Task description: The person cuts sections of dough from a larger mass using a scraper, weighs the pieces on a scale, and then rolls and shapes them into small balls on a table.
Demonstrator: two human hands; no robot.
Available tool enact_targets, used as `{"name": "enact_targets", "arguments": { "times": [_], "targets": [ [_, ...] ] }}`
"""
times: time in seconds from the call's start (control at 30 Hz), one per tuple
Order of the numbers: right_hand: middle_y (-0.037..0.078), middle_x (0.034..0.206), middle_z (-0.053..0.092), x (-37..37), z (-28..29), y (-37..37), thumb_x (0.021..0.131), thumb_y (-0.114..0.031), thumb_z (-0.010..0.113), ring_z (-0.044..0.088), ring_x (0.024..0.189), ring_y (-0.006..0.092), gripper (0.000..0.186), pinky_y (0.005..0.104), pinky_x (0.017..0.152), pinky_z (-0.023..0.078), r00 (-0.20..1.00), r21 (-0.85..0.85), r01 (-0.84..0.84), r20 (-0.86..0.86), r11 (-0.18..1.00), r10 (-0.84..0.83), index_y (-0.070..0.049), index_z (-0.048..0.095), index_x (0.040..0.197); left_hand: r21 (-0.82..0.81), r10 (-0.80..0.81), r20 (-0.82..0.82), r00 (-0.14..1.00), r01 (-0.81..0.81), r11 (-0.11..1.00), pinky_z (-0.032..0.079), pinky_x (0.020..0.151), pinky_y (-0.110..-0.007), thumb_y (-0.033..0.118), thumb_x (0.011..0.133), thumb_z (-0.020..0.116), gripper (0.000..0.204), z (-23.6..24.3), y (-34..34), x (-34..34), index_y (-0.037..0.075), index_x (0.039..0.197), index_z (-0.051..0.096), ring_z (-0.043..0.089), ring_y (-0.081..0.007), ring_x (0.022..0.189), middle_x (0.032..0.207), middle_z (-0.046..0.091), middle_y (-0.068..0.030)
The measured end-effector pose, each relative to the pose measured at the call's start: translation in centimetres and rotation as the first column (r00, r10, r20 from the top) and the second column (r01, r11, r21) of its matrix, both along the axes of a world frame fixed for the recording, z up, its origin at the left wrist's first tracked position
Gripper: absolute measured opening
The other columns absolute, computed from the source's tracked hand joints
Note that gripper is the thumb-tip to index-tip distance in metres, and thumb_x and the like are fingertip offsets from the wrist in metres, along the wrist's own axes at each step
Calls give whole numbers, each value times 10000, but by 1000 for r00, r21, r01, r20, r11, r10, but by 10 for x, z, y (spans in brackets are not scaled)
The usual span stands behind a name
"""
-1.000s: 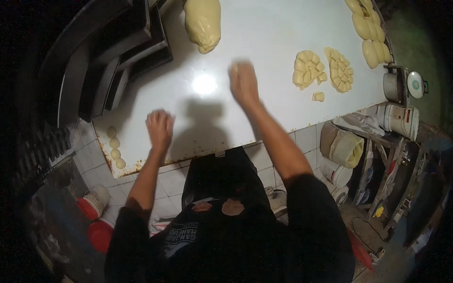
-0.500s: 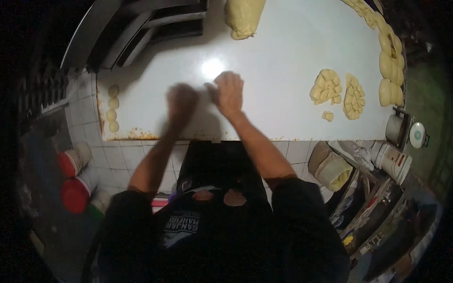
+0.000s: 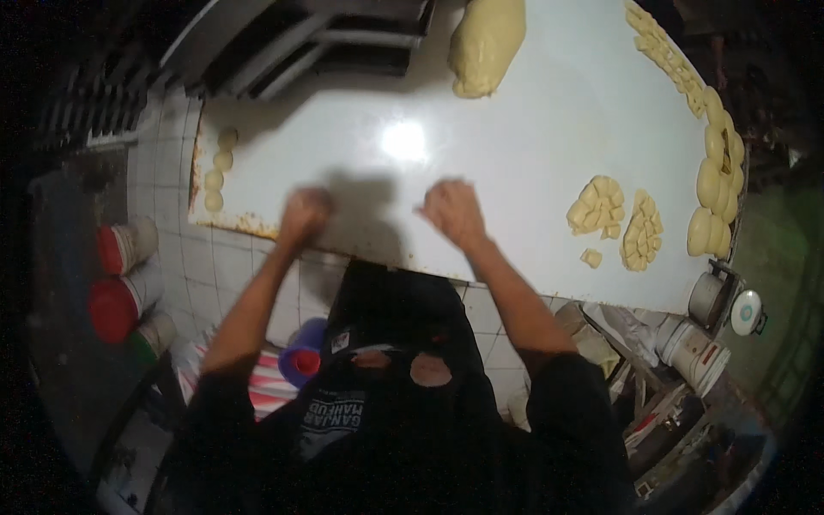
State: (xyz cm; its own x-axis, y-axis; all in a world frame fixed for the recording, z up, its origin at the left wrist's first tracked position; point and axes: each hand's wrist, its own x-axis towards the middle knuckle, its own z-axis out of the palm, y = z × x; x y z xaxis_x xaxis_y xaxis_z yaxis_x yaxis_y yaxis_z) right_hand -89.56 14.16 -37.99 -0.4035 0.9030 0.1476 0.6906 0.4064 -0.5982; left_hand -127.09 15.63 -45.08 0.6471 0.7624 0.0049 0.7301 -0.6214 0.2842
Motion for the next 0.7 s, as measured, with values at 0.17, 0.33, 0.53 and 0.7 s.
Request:
{"name": "enact_targets", "arguments": {
  "times": [0.17,0.33,0.53,0.7],
  "targets": [
    [116,933,591,-66,16,8,839,-225,796,522,891,345,244,477,791,390,948,120,316,6,941,-318,-80,601,862,1,340,553,761,-408,913,465,820,-486,134,829,724,115,70,25,93,73,799,631,612,-354,869,826,633,-147],
    [144,964,586,-5,20,-1,867,-169,773,512,922,355,224,491,817,384,972,154,145,163,977,-169,-56,580,851,-346,385,313,868,-274,897,504,826,-473,140,834,728,108,71,15,13,82,836,637,627,-334,876,862,637,-166],
    [238,1322,558,-60,38,-41,934,-83,682,493,1242,434,297,522,1082,391,952,45,258,159,965,-262,11,582,1198,-11,273,455,848,-301,953,453,1018,-488,192,872,724,245,76,-8,52,65,1070,659,560,-331,1178,1169,618,-121],
    [240,1217,619,-73,73,17,922,-92,723,607,1139,418,413,481,1003,499,908,-292,369,319,882,-273,29,567,1285,-164,244,542,804,-183,969,490,1003,-422,69,887,708,237,101,-16,-25,38,1116,657,598,-331,1158,1175,638,-127]
  ]
}}
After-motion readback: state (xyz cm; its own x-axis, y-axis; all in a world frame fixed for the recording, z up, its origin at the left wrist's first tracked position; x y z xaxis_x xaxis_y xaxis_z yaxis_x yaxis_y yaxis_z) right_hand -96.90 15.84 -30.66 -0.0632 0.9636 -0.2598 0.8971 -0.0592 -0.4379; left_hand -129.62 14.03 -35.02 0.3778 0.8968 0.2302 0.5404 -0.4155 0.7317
